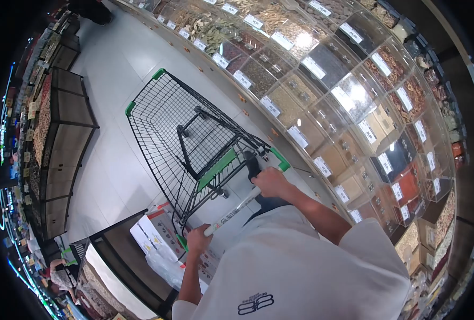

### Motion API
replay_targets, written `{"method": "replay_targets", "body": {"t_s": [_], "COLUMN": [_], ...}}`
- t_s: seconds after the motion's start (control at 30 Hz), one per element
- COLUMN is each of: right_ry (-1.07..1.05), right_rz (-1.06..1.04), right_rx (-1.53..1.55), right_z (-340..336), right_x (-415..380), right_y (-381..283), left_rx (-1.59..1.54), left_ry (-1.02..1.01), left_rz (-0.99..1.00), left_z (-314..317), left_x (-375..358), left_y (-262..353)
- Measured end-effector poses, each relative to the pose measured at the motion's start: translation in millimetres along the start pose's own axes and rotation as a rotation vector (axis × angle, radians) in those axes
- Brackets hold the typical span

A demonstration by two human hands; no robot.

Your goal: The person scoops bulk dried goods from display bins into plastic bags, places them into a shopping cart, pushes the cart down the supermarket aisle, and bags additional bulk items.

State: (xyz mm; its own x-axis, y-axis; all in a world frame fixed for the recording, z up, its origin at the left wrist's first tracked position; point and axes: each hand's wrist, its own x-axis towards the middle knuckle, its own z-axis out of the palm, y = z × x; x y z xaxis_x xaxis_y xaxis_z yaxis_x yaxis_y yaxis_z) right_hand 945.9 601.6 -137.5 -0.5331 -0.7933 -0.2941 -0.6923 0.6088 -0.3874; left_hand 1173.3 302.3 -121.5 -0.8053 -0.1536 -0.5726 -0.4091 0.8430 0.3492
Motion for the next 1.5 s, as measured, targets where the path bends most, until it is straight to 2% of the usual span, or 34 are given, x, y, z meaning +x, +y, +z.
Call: {"method": "replay_targets", "body": {"t_s": [0.03,0.27,0.43,0.5,0.6,0.67,0.8,1.0,1.13,1.27,1.4,1.5], "right_ry": [-0.025,-0.009,-0.012,-0.016,0.091,0.071,0.050,0.051,0.060,0.025,0.085,0.044], "right_rz": [0.005,-0.018,-0.010,-0.005,-0.032,-0.037,-0.020,0.004,0.030,0.064,0.057,0.094], "right_rx": [0.006,0.045,0.078,0.083,0.037,0.029,0.032,0.055,0.083,0.073,0.084,0.070], "right_z": [-0.4,-13.4,-18.1,-25.7,-35.7,-41.7,-54.0,-81.9,-86.4,-105.8,-118.8,-138.9], "right_x": [7.9,59.6,95.9,111.9,132.8,149.8,187.0,244.6,289.5,334.6,378.0,410.1], "right_y": [3.8,17.3,26.3,30.6,33.2,36.7,44.3,53.0,61.8,63.5,67.6,64.7], "left_rx": [-0.091,-0.028,0.023,0.005,-0.040,-0.099,0.012,0.016,0.015,0.042,0.153,0.139], "left_ry": [-0.020,-0.170,-0.168,-0.193,-0.193,-0.205,-0.121,-0.027,0.034,-0.012,0.071,0.106], "left_rz": [-0.006,-0.076,-0.079,-0.085,-0.100,-0.136,-0.038,-0.007,0.008,-0.031,-0.014,-0.011], "left_z": [0.2,-37.7,-62.1,-71.7,-86.7,-92.7,-130.4,-172.5,-204.1,-234.9,-268.9,-288.9], "left_x": [9.5,59.8,90.9,106.3,123.0,138.7,167.0,216.1,251.5,290.7,325.5,349.1], "left_y": [-9.1,-22.6,-27.5,-32.4,-42.1,-54.7,-46.9,-65.8,-80.0,-102.5,-113.2,-127.8]}}
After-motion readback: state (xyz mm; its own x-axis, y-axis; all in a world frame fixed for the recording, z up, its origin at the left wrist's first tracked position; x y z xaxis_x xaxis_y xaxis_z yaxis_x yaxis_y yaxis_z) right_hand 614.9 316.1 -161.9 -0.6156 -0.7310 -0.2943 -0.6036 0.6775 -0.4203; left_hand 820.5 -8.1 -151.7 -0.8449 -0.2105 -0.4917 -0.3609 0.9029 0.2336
